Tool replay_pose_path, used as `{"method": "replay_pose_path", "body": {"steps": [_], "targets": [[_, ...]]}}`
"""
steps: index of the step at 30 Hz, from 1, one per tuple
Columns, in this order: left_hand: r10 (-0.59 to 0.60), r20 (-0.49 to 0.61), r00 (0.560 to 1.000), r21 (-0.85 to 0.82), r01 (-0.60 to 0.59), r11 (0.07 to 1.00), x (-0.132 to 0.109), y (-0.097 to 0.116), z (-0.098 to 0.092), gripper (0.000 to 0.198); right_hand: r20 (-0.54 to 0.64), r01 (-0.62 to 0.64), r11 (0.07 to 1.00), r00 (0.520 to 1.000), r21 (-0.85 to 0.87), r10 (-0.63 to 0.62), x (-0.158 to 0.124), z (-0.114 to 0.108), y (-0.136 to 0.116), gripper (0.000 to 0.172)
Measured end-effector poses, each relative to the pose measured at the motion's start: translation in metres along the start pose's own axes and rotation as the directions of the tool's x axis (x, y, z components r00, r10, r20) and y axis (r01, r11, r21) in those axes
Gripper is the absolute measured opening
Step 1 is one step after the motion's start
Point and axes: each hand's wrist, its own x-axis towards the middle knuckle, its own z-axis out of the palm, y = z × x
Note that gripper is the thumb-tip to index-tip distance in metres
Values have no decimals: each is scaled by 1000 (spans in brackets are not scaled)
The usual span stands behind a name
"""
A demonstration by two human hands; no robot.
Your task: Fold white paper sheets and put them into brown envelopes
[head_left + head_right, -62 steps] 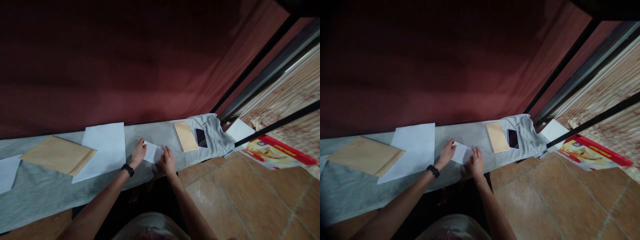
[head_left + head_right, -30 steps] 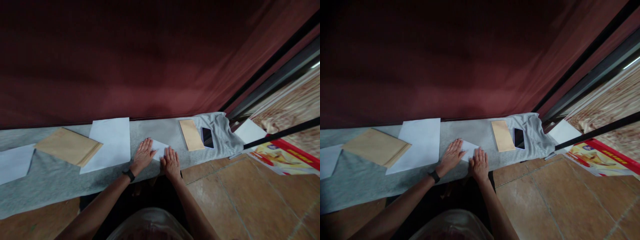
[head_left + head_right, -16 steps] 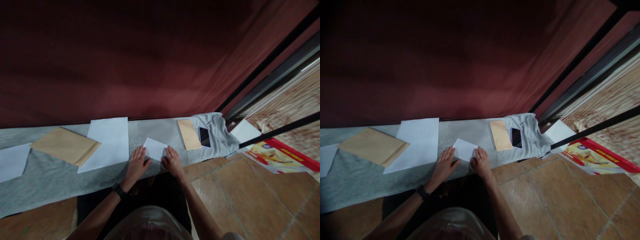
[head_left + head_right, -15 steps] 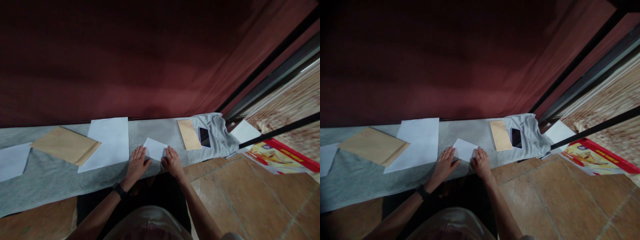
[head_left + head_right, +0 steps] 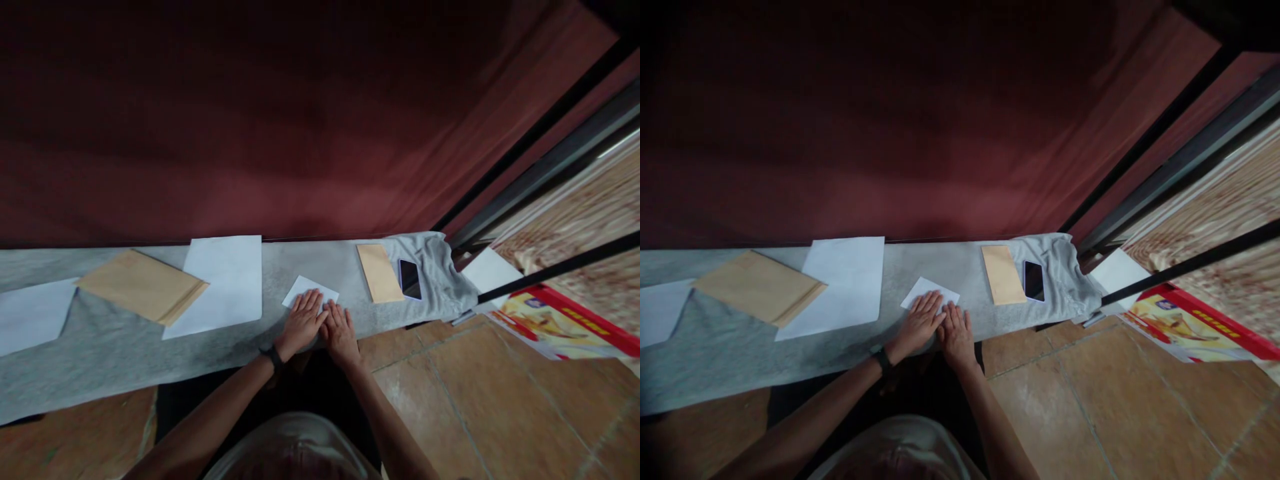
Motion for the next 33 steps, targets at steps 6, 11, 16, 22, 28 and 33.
{"method": "replay_pose_path", "body": {"steps": [6,11,16,22,28,33], "targets": [[-195,-61,979,19,197,980,-2,-26,2,59,-5,-10,1000,1000,8,10,-1,-3,-1,52],[-343,-88,935,-68,337,939,-12,-48,-7,57,-33,-34,999,999,33,36,3,-3,-5,50],[-426,-69,902,-256,396,882,-3,-49,-15,51,-28,-72,997,997,32,73,11,-5,-9,45],[-595,21,804,-503,522,688,11,-58,-11,43,-40,-37,998,998,53,39,19,-13,-3,39],[-655,124,746,-566,595,571,10,-67,-12,45,-1,-53,999,999,15,53,21,-15,-6,45],[-631,214,745,-638,596,488,10,-63,-22,13,-11,-42,999,999,-6,42,21,-15,-12,55]]}}
